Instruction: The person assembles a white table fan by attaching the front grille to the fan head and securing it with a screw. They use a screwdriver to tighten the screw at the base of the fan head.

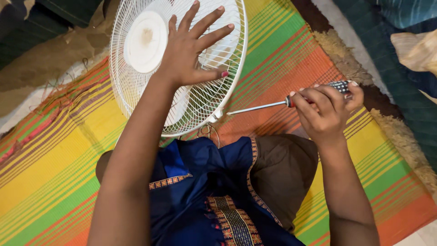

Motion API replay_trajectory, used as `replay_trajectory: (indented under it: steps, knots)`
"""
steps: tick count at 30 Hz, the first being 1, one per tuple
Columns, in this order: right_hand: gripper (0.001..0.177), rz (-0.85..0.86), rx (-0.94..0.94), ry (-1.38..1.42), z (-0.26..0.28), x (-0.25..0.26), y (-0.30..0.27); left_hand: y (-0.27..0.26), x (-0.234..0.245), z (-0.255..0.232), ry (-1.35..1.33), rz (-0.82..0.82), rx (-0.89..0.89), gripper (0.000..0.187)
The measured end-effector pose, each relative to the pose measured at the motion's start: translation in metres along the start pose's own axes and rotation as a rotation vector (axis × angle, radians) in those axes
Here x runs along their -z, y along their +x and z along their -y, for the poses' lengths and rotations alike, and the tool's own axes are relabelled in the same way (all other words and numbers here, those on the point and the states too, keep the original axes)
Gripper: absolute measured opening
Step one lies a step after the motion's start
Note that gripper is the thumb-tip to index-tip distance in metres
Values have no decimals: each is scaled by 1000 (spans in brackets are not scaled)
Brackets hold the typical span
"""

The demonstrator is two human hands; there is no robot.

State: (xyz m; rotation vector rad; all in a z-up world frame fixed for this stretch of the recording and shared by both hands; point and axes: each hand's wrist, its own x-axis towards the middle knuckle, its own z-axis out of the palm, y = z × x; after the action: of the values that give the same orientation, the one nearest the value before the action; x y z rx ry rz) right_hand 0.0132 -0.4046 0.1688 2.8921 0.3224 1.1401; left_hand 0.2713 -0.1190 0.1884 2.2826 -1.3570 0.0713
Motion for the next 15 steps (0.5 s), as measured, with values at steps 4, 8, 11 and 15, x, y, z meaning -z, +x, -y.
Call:
replay_trajectory:
  steps: [4, 8, 11, 15]
  knots:
    - [14, -12, 56, 1, 4, -1, 12, -5, 3, 1, -22, 9, -25, 93]
    - [15, -21, 98, 7, 13, 0, 23, -11, 8, 3, -94, 9, -52, 93]
    - [13, 43, 98, 37, 20, 4, 27, -13, 9, 2, -140, 10, -72, 89]
    - [23, 164, -44, 247, 27, 7, 19, -16, 12, -1, -203, 22, -74, 78]
